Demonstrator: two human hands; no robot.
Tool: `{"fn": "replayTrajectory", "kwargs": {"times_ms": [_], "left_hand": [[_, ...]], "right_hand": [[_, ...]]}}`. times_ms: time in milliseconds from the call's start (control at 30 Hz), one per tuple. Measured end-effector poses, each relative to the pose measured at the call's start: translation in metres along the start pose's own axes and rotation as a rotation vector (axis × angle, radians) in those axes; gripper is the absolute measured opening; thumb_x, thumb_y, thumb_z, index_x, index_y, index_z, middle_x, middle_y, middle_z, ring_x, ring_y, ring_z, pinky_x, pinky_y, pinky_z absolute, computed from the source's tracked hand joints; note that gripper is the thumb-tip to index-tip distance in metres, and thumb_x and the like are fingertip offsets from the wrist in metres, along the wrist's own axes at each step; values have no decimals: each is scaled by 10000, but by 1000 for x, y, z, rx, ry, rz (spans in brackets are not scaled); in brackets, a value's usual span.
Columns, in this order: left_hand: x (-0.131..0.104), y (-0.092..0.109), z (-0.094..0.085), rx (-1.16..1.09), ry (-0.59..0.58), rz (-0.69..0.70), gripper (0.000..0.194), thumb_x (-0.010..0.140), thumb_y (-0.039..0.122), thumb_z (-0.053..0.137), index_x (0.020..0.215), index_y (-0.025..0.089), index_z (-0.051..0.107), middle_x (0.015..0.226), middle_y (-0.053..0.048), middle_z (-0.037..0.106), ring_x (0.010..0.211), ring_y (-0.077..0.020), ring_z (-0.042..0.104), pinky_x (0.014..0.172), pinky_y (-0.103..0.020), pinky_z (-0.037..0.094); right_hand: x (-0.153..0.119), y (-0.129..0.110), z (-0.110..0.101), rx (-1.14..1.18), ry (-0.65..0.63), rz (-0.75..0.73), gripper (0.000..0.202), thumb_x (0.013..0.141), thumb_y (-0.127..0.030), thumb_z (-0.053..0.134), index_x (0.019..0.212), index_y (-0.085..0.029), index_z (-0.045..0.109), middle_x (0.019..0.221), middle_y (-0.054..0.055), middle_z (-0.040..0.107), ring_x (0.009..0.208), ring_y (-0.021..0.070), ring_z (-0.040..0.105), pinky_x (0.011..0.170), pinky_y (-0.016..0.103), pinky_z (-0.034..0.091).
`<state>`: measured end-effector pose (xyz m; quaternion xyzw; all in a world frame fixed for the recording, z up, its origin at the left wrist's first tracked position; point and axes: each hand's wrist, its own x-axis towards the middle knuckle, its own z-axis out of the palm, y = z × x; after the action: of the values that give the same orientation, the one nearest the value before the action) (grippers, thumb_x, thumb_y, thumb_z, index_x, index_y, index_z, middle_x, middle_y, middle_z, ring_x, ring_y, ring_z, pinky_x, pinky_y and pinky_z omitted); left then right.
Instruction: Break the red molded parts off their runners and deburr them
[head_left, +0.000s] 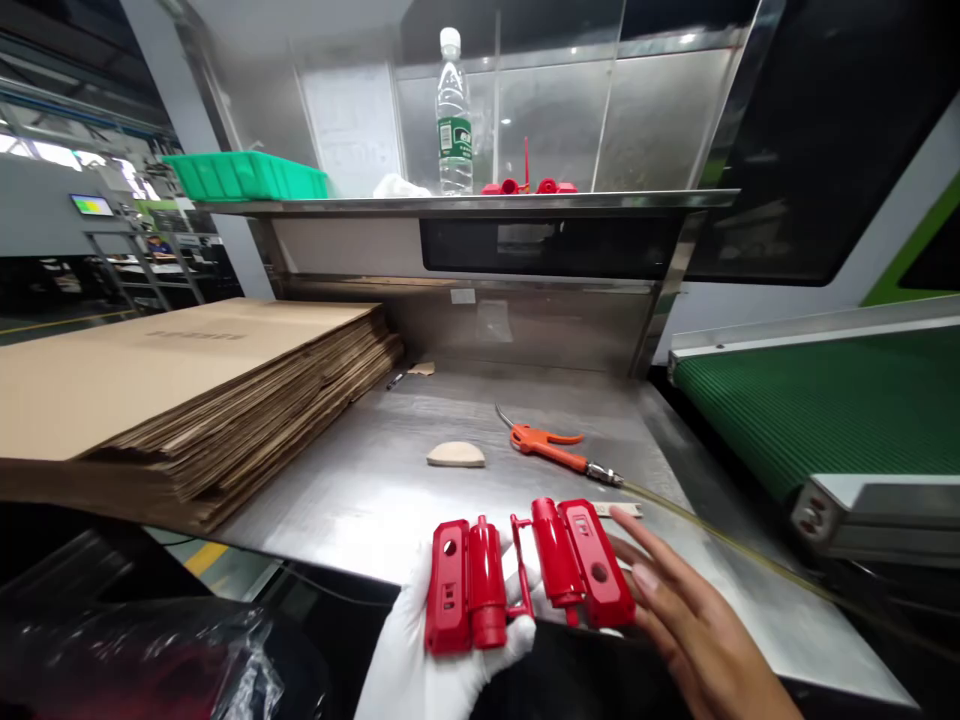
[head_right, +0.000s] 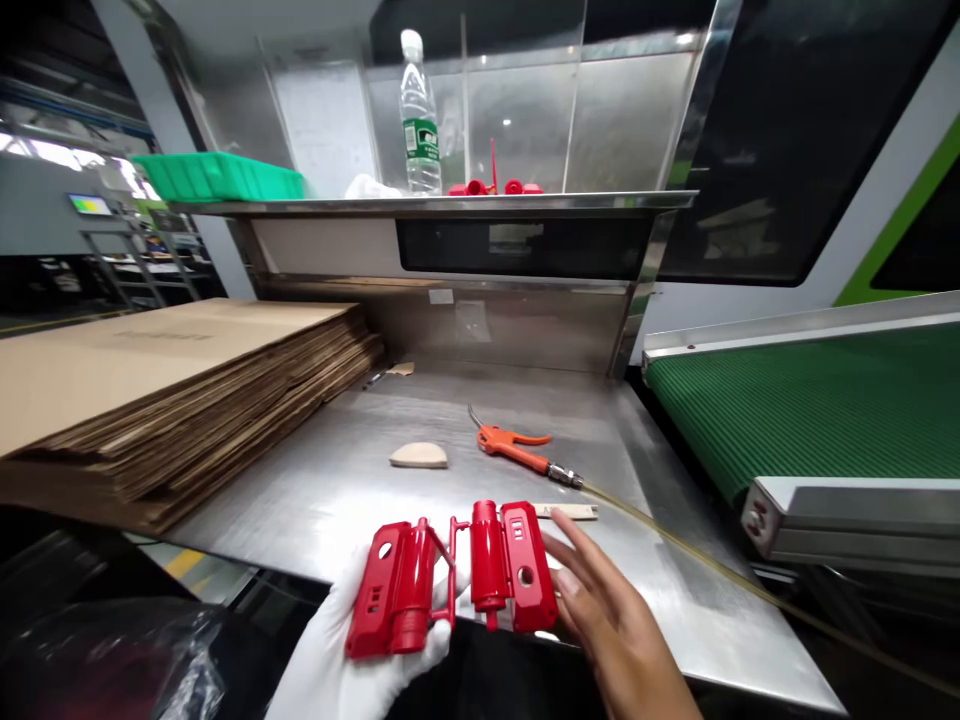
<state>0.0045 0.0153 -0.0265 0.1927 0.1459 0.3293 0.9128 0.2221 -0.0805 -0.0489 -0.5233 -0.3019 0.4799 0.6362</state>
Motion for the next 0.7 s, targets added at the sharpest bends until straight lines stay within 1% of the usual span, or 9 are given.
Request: {"fn": "replayTrajectory", "kwargs": {"times_ms": [67,133,200,233,300,467,567,633,700], "left_hand": [[-3,-3,9,259,97,129,363,800,396,752,1125,241,703,1241,-87,685,1216,-320,574,1011,-495,459],[-5,-3,17,678,260,289,501,639,333,888,1104,255,720,1212,-74,680,1188,-340,556,1089,-491,368],[-6,-1,22,1160,378,355,555,529,373,938,1041,254,759,1154,-71,685,1133,-348,545,1133,-463,281],[-5,0,23,1363,380,343,519,548,444,917,1016,268,775,1116,-64,697,1117,-350,536,1159,-461,212],[-5,4,22,1567,264,254,421,652,546,829,1000,313,789,1092,-45,719,1152,-356,491,1186,-442,53],[-5,5,23,1678,61,372,503,736,517,776,1214,378,701,1266,8,676,1259,-362,417,1171,-410,-57],[-5,1,28,1720,-21,364,540,764,533,746,1284,436,636,1315,52,659,1318,-344,418,1136,-402,-220],[-6,-4,25,1445,-48,261,547,759,549,745,1272,379,663,1407,24,596,1428,-356,295,1135,-402,-252],[-7,-10,17,1009,-103,116,596,829,654,594,1308,304,649,1472,-41,532,1472,-376,229,1192,-512,-102]], "right_hand": [[-1,-4,10,65,-46,29,609,916,-533,631,1462,-346,438,1437,50,550,1289,242,533,1021,344,486],[0,-7,15,102,-51,20,619,919,-497,646,1469,-298,442,1390,84,590,1210,263,596,988,380,508],[1,-7,15,117,-32,13,598,922,-465,654,1452,-256,472,1359,105,611,1170,268,621,952,377,528],[1,-7,13,120,-29,19,586,921,-455,659,1441,-244,488,1353,108,616,1167,262,623,945,361,532],[1,-6,8,136,-36,35,566,924,-442,658,1432,-246,501,1366,104,606,1190,249,609,949,330,531],[-1,0,-13,192,-14,99,574,900,-426,681,1429,-296,502,1448,73,535,1281,232,548,983,272,523],[-3,5,-23,226,-5,145,624,880,-439,689,1450,-315,467,1470,70,508,1290,236,544,972,247,525],[-4,5,-26,225,-29,148,671,882,-455,676,1483,-322,410,1462,79,516,1296,255,538,991,281,521],[-6,4,-27,193,-48,129,738,862,-467,695,1505,-336,357,1423,89,558,1275,277,556,985,322,532]]}}
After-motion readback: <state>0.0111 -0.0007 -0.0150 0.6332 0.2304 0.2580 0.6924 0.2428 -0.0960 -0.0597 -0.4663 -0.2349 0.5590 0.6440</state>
